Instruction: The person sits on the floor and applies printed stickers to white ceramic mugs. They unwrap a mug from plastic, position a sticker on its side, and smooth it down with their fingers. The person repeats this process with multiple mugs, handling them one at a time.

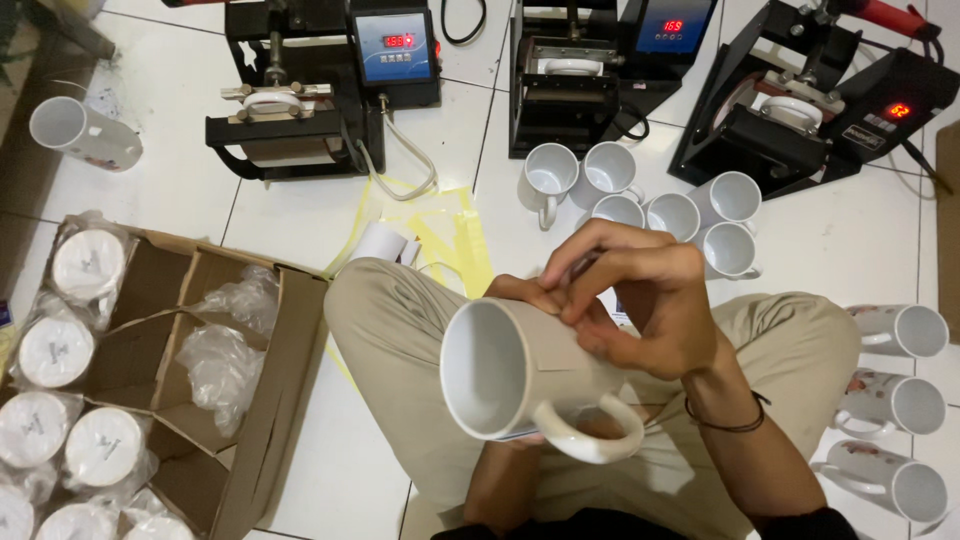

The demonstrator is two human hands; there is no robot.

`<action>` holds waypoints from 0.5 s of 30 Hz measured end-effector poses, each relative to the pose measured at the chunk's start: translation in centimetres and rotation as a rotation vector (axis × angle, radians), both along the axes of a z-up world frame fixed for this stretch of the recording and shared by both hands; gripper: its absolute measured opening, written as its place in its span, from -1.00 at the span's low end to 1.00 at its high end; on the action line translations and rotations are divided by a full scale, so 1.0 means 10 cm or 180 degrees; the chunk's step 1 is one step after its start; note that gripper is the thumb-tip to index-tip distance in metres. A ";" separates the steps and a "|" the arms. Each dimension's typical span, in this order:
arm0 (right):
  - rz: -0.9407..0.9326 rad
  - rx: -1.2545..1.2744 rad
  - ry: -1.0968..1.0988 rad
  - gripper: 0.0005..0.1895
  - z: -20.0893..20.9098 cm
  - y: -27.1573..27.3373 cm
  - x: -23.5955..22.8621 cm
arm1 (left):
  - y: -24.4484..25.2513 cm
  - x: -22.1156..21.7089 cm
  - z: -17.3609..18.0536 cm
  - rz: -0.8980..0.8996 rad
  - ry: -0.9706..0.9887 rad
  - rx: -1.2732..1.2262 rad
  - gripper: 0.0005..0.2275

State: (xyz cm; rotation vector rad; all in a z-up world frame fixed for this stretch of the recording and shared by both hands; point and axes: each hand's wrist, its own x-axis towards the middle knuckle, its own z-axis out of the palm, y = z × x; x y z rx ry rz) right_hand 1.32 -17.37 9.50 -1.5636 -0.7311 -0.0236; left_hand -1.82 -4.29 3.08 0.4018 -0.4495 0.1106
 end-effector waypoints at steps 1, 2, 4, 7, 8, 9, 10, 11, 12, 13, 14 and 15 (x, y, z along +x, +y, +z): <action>-0.0032 -0.0020 -0.0117 -0.86 -0.03 0.00 0.00 | 0.02 0.00 0.01 -0.0105 -0.0184 0.0064 -0.61; -0.0063 -0.0040 -0.0234 -0.83 -0.06 0.00 0.00 | 0.03 0.00 0.01 -0.0210 -0.0368 0.0128 -0.45; -0.0127 -0.0264 -0.0282 -0.65 -0.02 0.02 -0.06 | 0.03 -0.01 0.01 -0.0126 -0.0332 0.0118 -0.44; -0.0199 -0.0533 -0.0355 -0.44 -0.01 -0.02 -0.08 | 0.02 -0.02 -0.03 -0.0059 -0.0249 0.0164 -0.39; -0.0201 -0.0572 -0.0367 -0.43 -0.02 -0.03 -0.07 | 0.02 -0.02 -0.06 -0.0070 -0.0189 0.0226 -0.34; -0.0186 -0.0573 -0.0374 -0.43 -0.11 -0.12 -0.10 | 0.04 -0.03 -0.10 -0.0055 -0.0194 0.0224 -0.34; -0.0218 -0.0268 -0.0237 -0.43 -0.21 -0.21 -0.12 | 0.07 -0.03 -0.14 -0.0264 -0.0106 0.0262 -0.46; -0.0240 0.0036 -0.0091 -0.40 -0.31 -0.30 -0.14 | 0.10 -0.04 -0.19 -0.0465 -0.0009 0.0299 -0.51; -0.0216 0.0035 -0.0091 -0.40 -0.27 -0.36 -0.26 | 0.12 0.02 -0.22 -0.0441 -0.0008 0.0298 -0.51; -0.0701 -0.0172 0.0072 -0.50 -0.22 -0.43 -0.38 | 0.13 0.07 -0.26 -0.0067 -0.0050 0.1251 -0.42; -0.1182 -0.0384 0.0236 -0.37 -0.17 -0.50 -0.50 | 0.15 0.12 -0.30 0.0311 -0.0078 0.2203 -0.27; -0.1151 -0.0387 0.0257 -0.37 -0.20 -0.61 -0.59 | 0.08 0.18 -0.36 0.0331 -0.0046 0.2207 -0.27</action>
